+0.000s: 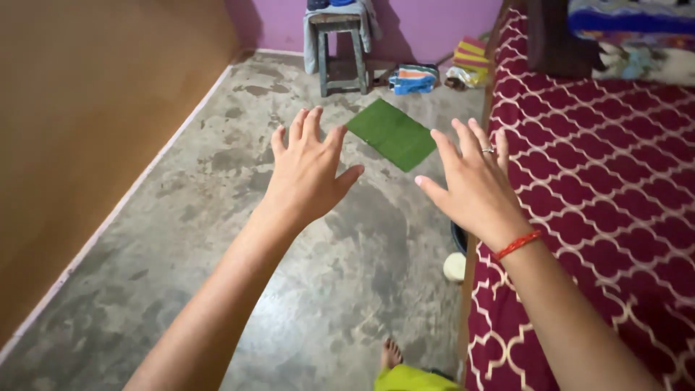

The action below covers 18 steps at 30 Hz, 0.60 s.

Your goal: Organizing and smoothing a bedsheet, and folding a pillow and blanket on a bed.

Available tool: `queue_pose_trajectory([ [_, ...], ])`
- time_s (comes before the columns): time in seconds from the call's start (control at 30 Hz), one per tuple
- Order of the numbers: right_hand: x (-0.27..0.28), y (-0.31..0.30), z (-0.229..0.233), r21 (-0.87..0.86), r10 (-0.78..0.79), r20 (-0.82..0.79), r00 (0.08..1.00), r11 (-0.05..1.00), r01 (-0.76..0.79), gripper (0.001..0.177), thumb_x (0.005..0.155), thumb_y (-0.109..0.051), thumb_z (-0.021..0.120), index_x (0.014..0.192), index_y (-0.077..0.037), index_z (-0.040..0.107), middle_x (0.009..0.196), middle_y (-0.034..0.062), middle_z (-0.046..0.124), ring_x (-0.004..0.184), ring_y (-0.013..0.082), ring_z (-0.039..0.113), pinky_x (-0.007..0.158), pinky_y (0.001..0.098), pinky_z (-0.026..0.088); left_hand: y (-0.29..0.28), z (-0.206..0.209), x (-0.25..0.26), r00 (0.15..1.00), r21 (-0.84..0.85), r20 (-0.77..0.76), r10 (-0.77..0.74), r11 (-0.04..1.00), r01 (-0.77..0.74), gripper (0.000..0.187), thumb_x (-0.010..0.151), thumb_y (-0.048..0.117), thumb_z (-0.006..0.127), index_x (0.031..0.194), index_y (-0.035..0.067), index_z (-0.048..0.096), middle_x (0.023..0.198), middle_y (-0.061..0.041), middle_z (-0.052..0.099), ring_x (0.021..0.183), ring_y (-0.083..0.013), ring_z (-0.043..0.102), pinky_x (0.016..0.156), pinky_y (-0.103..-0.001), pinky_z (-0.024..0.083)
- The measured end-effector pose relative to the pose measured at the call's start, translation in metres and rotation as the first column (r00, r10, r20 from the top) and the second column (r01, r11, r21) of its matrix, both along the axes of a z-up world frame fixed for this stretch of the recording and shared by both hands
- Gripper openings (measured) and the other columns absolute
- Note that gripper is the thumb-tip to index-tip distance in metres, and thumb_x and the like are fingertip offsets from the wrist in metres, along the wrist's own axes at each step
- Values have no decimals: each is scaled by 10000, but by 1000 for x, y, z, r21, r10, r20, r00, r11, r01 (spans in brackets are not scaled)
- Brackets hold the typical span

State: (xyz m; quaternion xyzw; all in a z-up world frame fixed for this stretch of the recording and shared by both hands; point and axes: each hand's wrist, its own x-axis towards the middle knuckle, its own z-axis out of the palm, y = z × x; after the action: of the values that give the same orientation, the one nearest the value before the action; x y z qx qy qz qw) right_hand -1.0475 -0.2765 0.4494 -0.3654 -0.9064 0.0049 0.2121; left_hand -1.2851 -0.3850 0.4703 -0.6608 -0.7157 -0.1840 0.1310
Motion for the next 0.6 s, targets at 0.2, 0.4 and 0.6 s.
queue_pose_trajectory([
  [0.2,-21,83,-11,3,44,4,999,999,-44,738,877,-442,713,1473,-64,497,1547,260,408,1485,403,288,1207,628,127,64,-20,-25,999,-47,18,38,998,-37,670,845,474,760,1347,68,577,1504,-331,379,1434,-476,304,1069,-715,258],
  [0.4,-32,153,-17,4,1,9,1000,1000,-1,740,876,-443,714,1470,-57,499,1552,263,410,1490,403,291,1204,625,121,140,-14,-47,1000,-48,1,9,999,-9,670,844,473,764,1347,71,579,1488,-331,390,1432,-476,302,1065,-720,265],
  [0.6,-45,234,-22,12,-48,39,998,999,48,732,884,-445,714,1470,-60,501,1545,280,398,1492,419,275,1200,649,111,236,-10,-62,997,-58,-4,-75,996,75,646,848,451,772,1342,77,588,1491,-317,403,1437,-464,308,1061,-732,268],
])
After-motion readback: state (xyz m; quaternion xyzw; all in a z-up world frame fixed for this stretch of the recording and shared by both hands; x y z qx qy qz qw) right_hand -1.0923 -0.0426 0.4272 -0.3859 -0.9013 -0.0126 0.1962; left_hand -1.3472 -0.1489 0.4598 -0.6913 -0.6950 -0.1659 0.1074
